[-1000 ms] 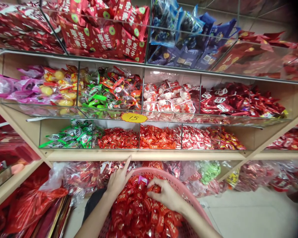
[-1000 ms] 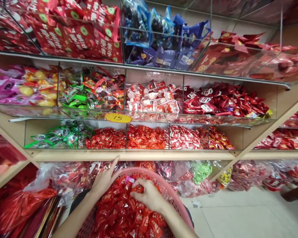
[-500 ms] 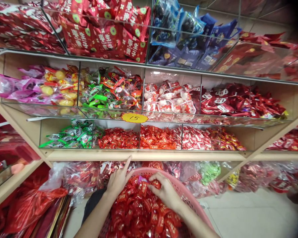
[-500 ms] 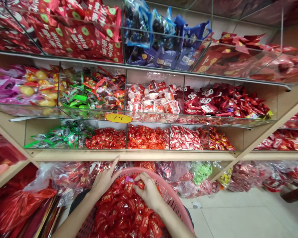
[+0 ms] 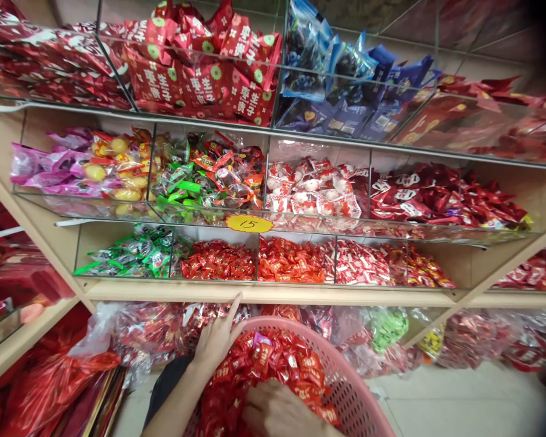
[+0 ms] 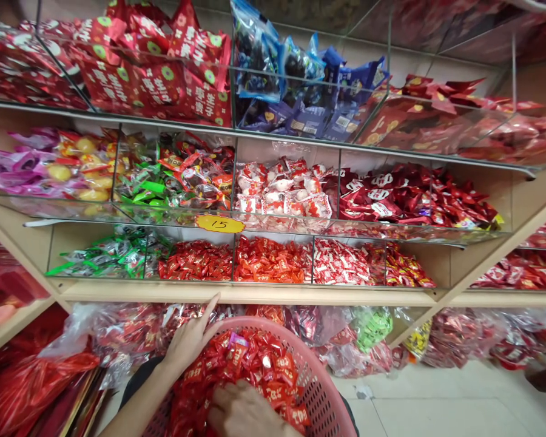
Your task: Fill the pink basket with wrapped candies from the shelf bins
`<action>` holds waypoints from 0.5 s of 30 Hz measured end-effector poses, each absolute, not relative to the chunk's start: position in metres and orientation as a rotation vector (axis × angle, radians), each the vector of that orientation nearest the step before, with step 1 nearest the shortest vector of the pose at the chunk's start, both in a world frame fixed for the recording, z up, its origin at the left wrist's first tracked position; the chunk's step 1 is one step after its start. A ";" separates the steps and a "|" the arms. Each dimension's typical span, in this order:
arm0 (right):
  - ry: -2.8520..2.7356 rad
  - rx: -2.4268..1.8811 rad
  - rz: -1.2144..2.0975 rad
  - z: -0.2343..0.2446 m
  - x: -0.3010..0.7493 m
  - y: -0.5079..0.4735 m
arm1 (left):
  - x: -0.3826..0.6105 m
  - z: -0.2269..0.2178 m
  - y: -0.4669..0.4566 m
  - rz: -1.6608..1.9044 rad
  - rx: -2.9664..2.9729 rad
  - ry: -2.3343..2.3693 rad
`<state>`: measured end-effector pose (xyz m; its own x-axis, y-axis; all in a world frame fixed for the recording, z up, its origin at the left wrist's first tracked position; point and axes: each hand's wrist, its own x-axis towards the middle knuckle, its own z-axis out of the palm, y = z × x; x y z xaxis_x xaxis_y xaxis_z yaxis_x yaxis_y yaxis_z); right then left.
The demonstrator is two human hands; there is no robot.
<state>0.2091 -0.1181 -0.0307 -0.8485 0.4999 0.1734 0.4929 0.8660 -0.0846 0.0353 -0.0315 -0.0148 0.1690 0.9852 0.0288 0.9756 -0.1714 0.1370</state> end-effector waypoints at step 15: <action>-2.138 -1.207 0.227 0.072 0.244 -0.045 | 0.035 -0.014 -0.031 0.190 2.293 1.927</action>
<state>0.2438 -0.0451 0.0724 -0.3535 0.8130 0.4626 0.6978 0.5586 -0.4485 0.0349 -0.0311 -0.0139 0.1713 0.9852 0.0067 0.9675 -0.1695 0.1879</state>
